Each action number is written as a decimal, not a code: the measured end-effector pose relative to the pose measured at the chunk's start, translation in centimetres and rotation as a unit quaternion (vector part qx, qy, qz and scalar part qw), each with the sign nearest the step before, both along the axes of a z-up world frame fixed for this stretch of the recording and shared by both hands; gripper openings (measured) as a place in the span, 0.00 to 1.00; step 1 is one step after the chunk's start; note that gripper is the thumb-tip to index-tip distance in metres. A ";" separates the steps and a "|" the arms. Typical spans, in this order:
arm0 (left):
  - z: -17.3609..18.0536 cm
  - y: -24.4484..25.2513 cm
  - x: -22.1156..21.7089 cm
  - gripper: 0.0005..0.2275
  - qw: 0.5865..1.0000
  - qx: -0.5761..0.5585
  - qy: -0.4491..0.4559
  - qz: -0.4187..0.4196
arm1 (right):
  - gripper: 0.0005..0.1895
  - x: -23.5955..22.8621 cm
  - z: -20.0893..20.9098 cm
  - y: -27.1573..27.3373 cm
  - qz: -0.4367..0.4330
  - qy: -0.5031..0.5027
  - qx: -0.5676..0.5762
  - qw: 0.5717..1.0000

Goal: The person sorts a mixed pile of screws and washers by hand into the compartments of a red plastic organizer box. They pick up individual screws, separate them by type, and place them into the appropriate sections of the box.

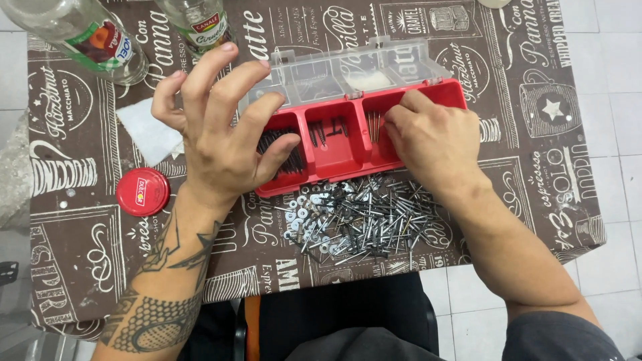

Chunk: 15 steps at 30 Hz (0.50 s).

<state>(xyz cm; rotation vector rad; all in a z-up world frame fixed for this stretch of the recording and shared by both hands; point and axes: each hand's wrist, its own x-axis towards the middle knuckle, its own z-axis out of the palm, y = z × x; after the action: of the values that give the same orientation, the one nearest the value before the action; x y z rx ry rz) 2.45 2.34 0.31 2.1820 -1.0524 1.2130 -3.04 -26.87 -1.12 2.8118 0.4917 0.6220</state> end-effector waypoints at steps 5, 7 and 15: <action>0.2 0.1 0.1 0.15 1.000 -0.005 -0.012 0.008 | 0.07 0.4 0.7 -0.3 0.028 -0.005 0.037 0.999; 0.3 0.3 0.2 0.13 1.000 -0.010 -0.012 0.011 | 0.03 0.2 1.7 -0.7 0.051 -0.038 0.048 0.997; -0.1 0.4 0.4 0.07 1.000 -0.016 -0.006 0.001 | 0.17 -2.0 5.2 -1.0 0.011 0.274 0.045 0.961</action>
<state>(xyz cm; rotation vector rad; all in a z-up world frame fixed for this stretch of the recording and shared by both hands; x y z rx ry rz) 2.84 2.76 0.24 2.1552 -1.0289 1.2372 -5.05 -27.82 4.08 3.0519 0.5958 -0.1570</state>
